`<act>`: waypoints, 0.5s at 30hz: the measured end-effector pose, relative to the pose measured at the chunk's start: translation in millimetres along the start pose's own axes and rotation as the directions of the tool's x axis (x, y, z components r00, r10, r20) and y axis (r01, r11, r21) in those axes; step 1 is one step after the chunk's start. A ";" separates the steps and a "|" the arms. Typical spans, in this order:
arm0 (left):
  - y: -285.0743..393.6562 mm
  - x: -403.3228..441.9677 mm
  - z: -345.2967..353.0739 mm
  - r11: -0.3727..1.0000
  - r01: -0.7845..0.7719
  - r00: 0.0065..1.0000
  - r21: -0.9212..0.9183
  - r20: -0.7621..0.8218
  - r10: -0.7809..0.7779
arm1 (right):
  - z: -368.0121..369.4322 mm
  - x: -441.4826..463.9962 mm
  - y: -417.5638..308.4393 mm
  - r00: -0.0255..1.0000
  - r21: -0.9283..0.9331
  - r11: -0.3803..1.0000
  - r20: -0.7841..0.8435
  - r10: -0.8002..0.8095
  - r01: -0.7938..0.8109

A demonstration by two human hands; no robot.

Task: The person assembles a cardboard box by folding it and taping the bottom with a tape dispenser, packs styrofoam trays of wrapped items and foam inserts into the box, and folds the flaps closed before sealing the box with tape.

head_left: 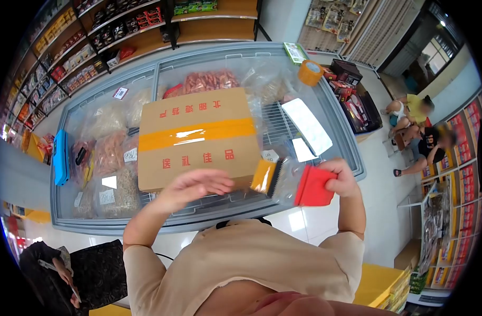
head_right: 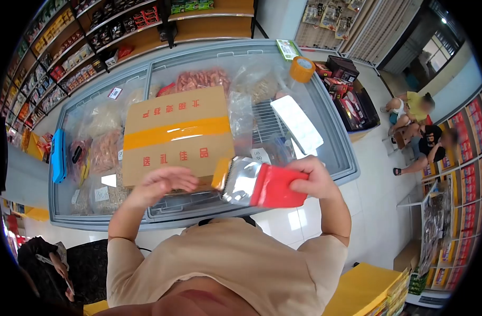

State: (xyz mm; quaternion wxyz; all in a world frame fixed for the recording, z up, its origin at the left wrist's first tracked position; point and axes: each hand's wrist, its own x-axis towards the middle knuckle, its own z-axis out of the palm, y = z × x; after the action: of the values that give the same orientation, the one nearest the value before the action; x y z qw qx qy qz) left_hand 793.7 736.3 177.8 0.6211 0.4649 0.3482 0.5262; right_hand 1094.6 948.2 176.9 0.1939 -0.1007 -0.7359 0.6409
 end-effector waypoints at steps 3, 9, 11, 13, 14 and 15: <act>-19.6 17.8 15.1 0.999 0.037 0.993 -0.038 0.112 -0.033 | 16.1 -1.6 -20.1 0.996 -0.133 0.990 0.063 0.062 -0.054; -32.4 28.8 30.2 0.964 0.140 0.987 -0.228 0.109 -0.118 | 21.0 -7.5 -22.5 0.989 -0.304 0.949 0.094 0.118 -0.085; -36.7 28.1 27.9 0.935 0.163 0.986 -0.316 0.083 -0.144 | 24.4 -6.4 -20.1 0.993 -0.297 0.953 0.086 0.080 -0.051; -42.6 22.9 24.1 0.921 0.231 0.967 -0.314 -0.028 -0.253 | 29.2 1.8 -22.9 0.990 -0.346 0.936 0.100 0.102 -0.061; -40.9 22.4 23.4 0.917 0.205 0.970 -0.342 -0.056 -0.237 | 31.3 7.1 -26.1 0.987 -0.400 0.914 0.107 0.119 -0.067; -36.8 22.1 20.7 0.911 0.178 0.970 -0.371 -0.087 -0.225 | 34.9 14.0 -30.9 0.979 -0.377 0.918 0.106 0.172 -0.120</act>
State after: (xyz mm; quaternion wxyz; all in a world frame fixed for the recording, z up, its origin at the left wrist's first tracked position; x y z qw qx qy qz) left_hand 829.5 753.0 151.0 0.7231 0.2700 0.3310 0.5428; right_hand 1070.6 917.3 205.8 0.0720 -0.1456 -0.8450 0.5095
